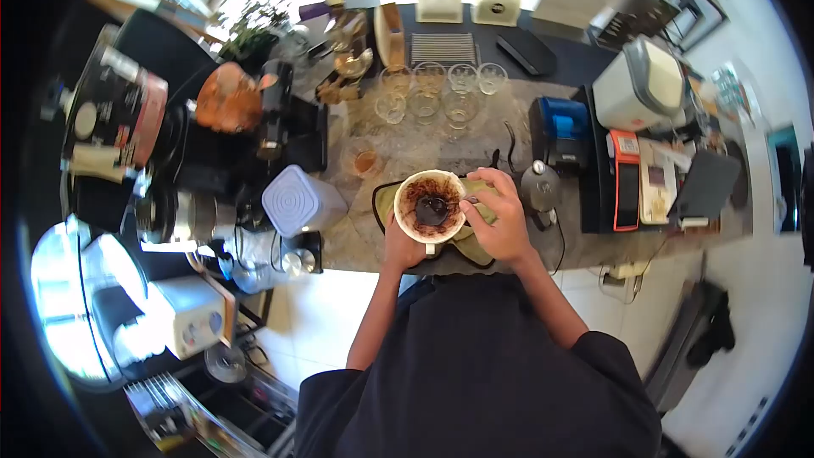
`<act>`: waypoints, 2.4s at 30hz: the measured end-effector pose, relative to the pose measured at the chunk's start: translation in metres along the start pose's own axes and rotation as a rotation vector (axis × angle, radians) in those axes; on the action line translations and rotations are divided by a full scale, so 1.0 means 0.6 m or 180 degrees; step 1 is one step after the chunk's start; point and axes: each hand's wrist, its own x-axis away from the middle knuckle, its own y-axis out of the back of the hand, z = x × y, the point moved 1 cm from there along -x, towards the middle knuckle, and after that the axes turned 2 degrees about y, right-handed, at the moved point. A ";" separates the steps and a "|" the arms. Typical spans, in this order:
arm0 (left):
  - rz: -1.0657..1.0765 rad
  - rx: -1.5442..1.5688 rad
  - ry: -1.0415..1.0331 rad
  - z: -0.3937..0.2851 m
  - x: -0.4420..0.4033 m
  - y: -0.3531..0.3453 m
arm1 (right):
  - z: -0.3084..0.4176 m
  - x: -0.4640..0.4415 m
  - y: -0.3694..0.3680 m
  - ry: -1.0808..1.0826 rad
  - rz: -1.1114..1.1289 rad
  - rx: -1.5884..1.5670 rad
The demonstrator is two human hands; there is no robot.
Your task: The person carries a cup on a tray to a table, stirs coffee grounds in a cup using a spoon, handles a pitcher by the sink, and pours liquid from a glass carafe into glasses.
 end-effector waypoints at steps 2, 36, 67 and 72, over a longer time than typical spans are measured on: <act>-0.0248 -0.0018 0.0036 -0.011 0.006 -0.008 | -0.004 -0.012 0.006 0.0133 0.0294 0.0061; -0.1388 -0.0965 0.0466 -0.013 0.051 -0.071 | -0.016 -0.087 -0.008 0.0890 0.1182 0.0028; -0.1239 -0.0973 0.0444 -0.005 0.050 -0.069 | -0.028 -0.087 -0.007 0.0757 0.0964 -0.0213; -0.1410 -0.1019 0.0363 -0.001 0.047 -0.071 | -0.020 -0.094 -0.003 0.0914 0.1089 -0.0091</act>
